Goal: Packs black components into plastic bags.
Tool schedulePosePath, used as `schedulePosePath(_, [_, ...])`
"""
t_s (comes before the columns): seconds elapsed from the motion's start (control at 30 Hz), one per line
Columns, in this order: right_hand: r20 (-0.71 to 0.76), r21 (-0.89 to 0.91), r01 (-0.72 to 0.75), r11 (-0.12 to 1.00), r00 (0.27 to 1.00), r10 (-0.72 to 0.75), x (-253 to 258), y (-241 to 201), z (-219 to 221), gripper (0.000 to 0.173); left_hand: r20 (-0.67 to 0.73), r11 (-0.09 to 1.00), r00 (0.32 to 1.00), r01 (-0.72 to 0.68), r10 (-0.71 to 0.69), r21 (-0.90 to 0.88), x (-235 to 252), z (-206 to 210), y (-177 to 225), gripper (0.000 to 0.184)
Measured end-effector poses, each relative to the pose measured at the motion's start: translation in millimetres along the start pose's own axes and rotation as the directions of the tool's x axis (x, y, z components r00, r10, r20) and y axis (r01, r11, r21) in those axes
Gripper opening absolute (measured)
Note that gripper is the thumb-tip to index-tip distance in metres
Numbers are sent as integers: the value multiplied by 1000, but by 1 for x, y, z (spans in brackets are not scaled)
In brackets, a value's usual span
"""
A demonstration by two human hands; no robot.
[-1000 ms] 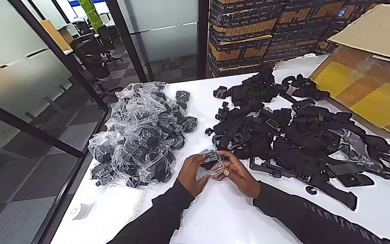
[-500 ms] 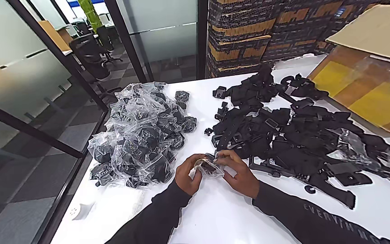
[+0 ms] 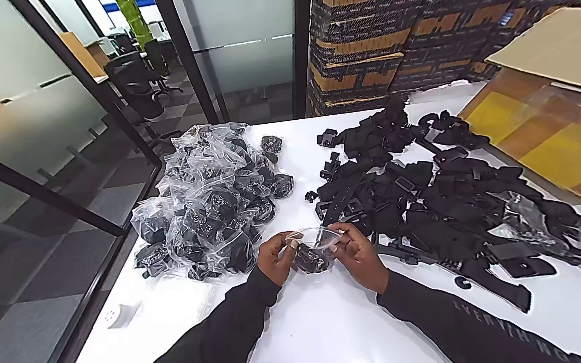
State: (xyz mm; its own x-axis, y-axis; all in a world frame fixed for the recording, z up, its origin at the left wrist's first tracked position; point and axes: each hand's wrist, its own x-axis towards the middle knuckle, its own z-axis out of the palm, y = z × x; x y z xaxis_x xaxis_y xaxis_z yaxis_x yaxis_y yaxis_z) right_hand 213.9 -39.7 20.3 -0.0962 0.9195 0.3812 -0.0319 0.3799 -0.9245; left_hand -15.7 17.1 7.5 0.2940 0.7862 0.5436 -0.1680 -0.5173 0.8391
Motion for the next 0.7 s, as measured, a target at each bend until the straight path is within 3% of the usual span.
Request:
schedulePosePath(0.13, [-20, -11, -73, 997, 997, 73, -2, -2, 0, 9, -70, 995, 993, 95, -96, -10, -1, -1, 2, 20])
schedulePosePath(0.27, [56, 90, -133, 987, 990, 128, -4, -1, -1, 11, -41, 980, 982, 179, -183, -83, 2, -2, 5, 21])
schedulePosePath(0.37, [123, 38, -130, 991, 985, 125, -2, 3, -7, 6, 29, 963, 968, 252, -250, -101, 2, -2, 7, 17])
schedulePosePath(0.53, [222, -28, -80, 996, 971, 85, 1, 10, -11, 45, 211, 904, 886, 427, -413, -23, -1, -1, 15, 10])
schedulePosePath(0.7, [265, -74, -109, 991, 956, 124, 0, 9, -9, 52, 276, 884, 846, 466, -457, 35, 1, -2, 16, 15])
